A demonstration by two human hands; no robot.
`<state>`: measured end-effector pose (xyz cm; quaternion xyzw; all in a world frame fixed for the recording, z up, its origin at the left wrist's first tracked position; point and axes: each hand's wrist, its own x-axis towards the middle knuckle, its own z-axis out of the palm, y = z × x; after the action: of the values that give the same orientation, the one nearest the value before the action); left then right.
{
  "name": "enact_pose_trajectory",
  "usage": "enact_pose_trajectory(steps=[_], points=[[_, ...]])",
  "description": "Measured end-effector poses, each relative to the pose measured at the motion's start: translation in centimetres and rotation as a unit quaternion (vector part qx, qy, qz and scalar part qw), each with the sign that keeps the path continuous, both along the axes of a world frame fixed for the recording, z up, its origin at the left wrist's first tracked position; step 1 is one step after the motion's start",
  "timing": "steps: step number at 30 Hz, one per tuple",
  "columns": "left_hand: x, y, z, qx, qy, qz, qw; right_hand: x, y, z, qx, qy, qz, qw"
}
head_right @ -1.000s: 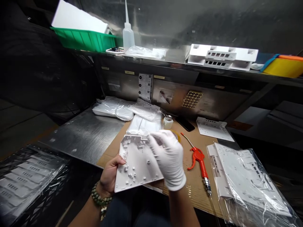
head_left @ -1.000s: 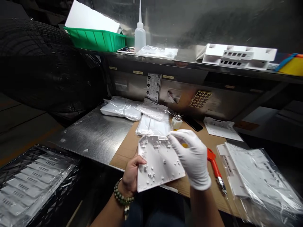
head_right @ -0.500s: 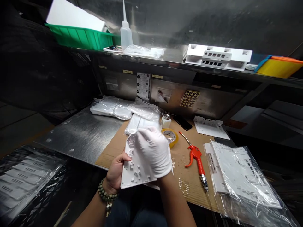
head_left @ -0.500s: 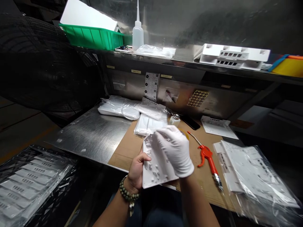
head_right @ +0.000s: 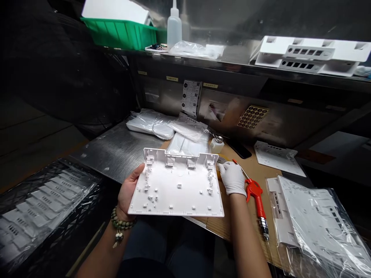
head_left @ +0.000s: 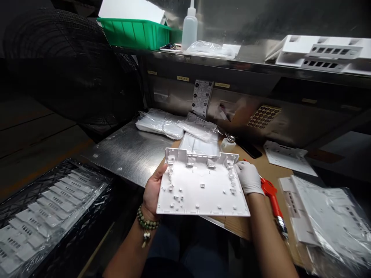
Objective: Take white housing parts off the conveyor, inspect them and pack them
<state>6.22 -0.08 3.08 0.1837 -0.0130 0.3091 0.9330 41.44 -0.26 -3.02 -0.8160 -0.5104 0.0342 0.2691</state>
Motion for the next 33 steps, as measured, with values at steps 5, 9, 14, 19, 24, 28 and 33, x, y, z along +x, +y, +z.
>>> enact_pose_trajectory(steps=[5, 9, 14, 19, 24, 28, 33], points=[[-0.4, 0.0, -0.2, -0.029, 0.033, 0.034, 0.998, 1.2, -1.2, -0.7, 0.029, 0.016, -0.076, 0.997], [-0.6, 0.0, -0.4, -0.050, 0.058, 0.060, 0.995, 3.4, -3.7, -1.0, 0.040, 0.045, -0.101, 0.993], [-1.1, 0.2, -0.8, -0.062, 0.044, 0.044, 0.996, 7.2, -9.0, -1.3, -0.011, 0.023, -0.147, 0.989], [-1.7, 0.4, -1.3, -0.063, 0.023, 0.038, 0.997, 8.4, -13.2, -3.4, -0.071, 0.108, -0.213, 0.969], [-2.6, 0.4, -2.2, -0.069, 0.020, 0.036, 0.997, 6.6, -15.2, -4.2, 0.038, 0.224, -0.216, 0.950], [-4.0, 0.2, -3.3, -0.069, 0.033, 0.047, 0.996, 4.4, -16.8, -4.3, 0.177, 0.370, -0.152, 0.899], [-5.4, -0.5, -4.1, -0.068, 0.040, 0.049, 0.996, 2.1, -17.9, -5.2, 0.271, 0.646, -0.079, 0.710]])
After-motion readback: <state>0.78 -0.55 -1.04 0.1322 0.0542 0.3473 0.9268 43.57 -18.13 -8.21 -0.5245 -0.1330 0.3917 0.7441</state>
